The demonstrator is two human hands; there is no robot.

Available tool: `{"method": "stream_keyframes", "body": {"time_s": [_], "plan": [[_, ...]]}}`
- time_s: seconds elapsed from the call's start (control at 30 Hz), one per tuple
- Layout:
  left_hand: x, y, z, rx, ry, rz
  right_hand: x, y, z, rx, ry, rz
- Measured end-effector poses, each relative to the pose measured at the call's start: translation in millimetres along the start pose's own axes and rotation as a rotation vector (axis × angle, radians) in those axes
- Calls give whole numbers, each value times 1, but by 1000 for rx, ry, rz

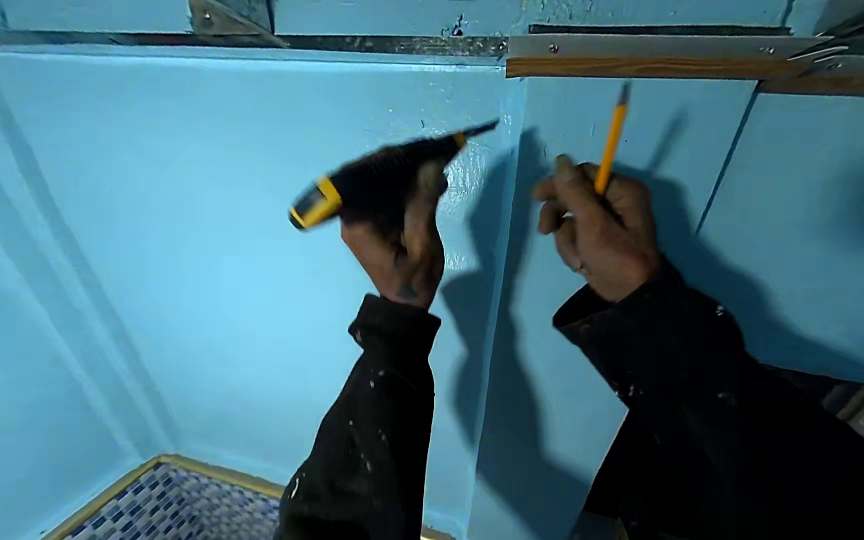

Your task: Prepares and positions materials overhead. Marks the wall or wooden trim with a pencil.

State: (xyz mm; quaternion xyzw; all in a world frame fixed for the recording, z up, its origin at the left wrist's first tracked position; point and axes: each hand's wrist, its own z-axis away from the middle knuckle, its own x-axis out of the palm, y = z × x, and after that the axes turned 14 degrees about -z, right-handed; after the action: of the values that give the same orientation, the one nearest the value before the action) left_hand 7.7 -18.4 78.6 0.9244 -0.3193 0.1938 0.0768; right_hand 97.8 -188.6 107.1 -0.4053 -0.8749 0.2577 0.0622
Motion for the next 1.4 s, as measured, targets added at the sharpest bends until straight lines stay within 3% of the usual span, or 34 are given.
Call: {"method": "stream_keyframes", "body": {"time_s": [0.2,0.43,0.6,0.73,0.83,1.03,1.4], "plan": [[41,-53,-43,-85,102,183,-41,32,-26,-119,48,31],[63,-92,-56,-16,27,203,-37,55,-11,-311,113,129],[67,-102,-70,131,-96,105,-34,61,-10,-372,113,129],[64,-109,-69,21,-213,186,-34,64,-13,-443,112,152],[61,-110,-64,-82,-181,327,-36,67,-14,-481,91,153],[73,-110,-64,-31,-148,545,-38,70,-13,-510,60,134],[62,-113,-67,92,-225,470,-38,72,-13,-553,31,125]]}}
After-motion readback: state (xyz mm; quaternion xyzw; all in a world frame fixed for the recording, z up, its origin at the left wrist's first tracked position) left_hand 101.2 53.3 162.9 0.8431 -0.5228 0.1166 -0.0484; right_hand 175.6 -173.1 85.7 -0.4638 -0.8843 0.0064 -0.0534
